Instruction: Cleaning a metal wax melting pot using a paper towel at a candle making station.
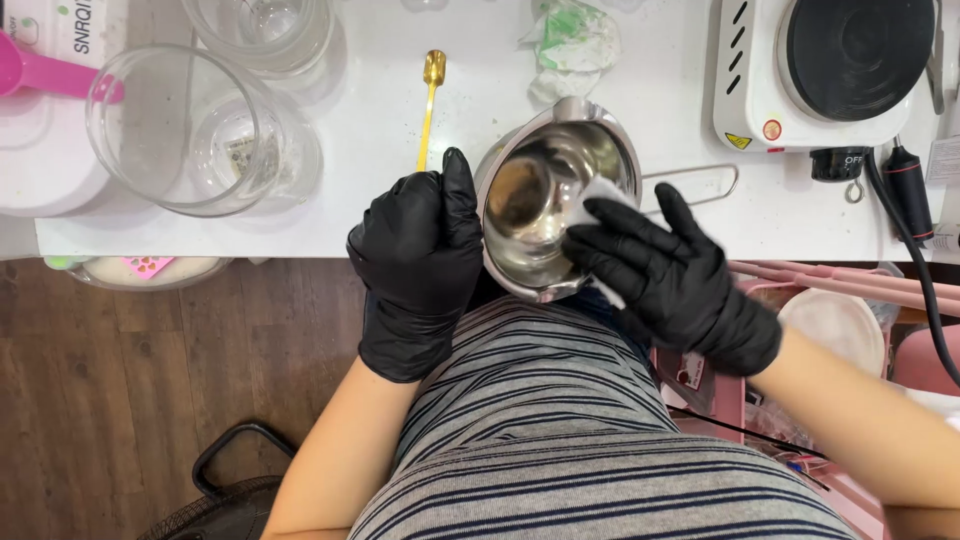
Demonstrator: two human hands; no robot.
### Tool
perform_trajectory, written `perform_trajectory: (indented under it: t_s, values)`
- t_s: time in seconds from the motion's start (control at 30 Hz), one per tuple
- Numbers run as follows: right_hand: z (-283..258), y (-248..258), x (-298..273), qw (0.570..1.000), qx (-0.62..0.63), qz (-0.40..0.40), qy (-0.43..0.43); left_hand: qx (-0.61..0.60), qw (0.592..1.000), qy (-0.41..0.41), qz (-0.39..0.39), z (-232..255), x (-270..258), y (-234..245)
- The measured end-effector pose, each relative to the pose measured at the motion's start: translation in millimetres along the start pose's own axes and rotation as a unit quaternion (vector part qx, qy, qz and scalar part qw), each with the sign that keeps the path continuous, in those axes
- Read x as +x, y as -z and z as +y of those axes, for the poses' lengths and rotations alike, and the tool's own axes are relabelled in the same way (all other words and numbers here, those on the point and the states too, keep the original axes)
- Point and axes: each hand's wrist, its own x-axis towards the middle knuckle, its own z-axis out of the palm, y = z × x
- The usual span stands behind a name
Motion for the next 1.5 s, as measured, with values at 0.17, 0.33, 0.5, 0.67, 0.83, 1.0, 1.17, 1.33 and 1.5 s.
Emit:
perform_trajectory:
  t_s: [0.17, 0.33, 0.5, 0.67, 0.83, 1.0, 1.17, 1.33, 1.5]
  values:
    - [-40, -25, -9, 0.996, 0.051, 0.042, -0.057, 0.028, 0.998, 0.045, 0.020, 0, -6, -8]
    - [-59, -34, -3, 0.993, 0.073, 0.081, -0.047, 0.034, 0.995, 0.094, 0.028, -7, -6, -12]
    - [-53, -29, 6, 0.991, 0.073, 0.111, -0.013, -0.001, 0.991, 0.136, -0.006, -11, -4, -10]
    - [-44, -27, 11, 0.990, 0.026, 0.131, -0.037, -0.019, 0.986, 0.164, -0.023, -14, -4, -12]
    - [-41, -22, 13, 0.990, 0.003, 0.141, -0.013, -0.031, 0.983, 0.178, -0.012, -19, -5, -16]
    - [-50, -12, -1, 0.985, 0.049, 0.160, -0.041, -0.048, 0.978, 0.203, -0.019, -18, -6, -16]
    - [-52, -24, -37, 0.949, 0.158, 0.231, -0.147, -0.054, 0.978, 0.202, -0.024, -22, -5, -15]
    - [-60, -8, -2, 0.828, 0.269, 0.428, -0.241, -0.043, 0.981, 0.191, -0.014, -21, -7, -14]
    - [-65, -8, 43, 0.987, 0.052, 0.132, -0.075, -0.010, 0.984, 0.178, -0.006, -21, -5, -17]
